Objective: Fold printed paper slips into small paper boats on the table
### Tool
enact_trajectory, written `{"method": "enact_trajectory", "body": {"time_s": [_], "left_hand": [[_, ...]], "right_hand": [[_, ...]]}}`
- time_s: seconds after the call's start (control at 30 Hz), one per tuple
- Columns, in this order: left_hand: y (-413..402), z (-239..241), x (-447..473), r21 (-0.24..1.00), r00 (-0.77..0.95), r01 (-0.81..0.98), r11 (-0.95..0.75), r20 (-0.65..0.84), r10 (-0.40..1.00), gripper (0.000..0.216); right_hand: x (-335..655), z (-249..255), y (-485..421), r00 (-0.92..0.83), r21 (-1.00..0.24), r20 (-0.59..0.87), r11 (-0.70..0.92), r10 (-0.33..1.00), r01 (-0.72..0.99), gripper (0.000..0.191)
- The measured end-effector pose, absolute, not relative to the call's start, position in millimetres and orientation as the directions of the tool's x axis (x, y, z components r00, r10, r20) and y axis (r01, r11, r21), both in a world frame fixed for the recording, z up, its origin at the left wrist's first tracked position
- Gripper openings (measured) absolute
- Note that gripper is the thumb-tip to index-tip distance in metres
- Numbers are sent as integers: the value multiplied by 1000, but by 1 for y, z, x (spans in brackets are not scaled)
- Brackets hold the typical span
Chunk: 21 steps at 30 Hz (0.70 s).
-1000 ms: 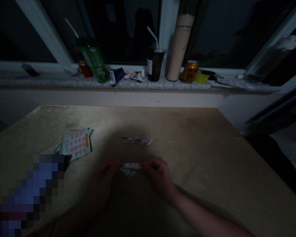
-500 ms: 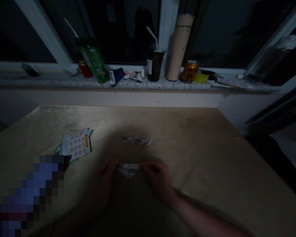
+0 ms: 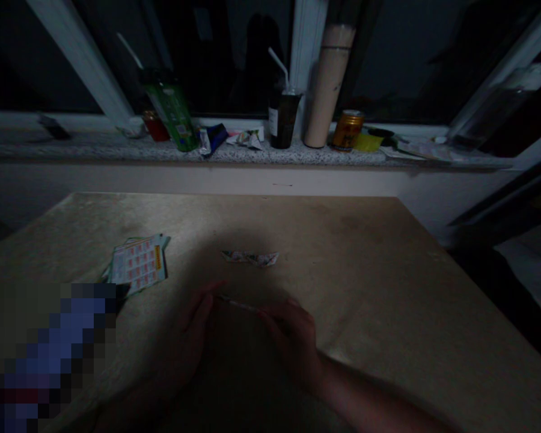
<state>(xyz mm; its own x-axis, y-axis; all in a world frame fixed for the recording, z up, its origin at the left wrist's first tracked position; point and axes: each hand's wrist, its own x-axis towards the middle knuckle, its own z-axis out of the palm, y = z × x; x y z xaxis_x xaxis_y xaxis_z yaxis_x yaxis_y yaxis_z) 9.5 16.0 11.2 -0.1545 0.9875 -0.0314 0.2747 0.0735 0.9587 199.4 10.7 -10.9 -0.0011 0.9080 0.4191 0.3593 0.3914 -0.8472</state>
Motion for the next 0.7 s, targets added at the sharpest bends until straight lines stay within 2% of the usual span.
{"method": "enact_trajectory", "body": {"time_s": [0.13,0.3,0.47,0.6,0.7], "left_hand": [[13,6,11,967,-169,215,136,-100,981,39],[12,0,12,985,-141,163,58,-35,989,42],[13,5,12,997,-79,67,45,-39,996,44],[13,7,11,982,-68,133,137,-129,989,37],[11,6,11,954,-15,190,233,-235,972,46]], "right_hand": [[200,-10,9,-29,-830,453,433,891,352,6],[200,-9,7,-18,-825,459,433,888,362,6],[201,-14,6,14,-814,440,392,898,429,11],[202,-12,6,-3,-808,459,419,888,415,14],[201,-9,6,-24,-797,482,449,876,404,15]]}}
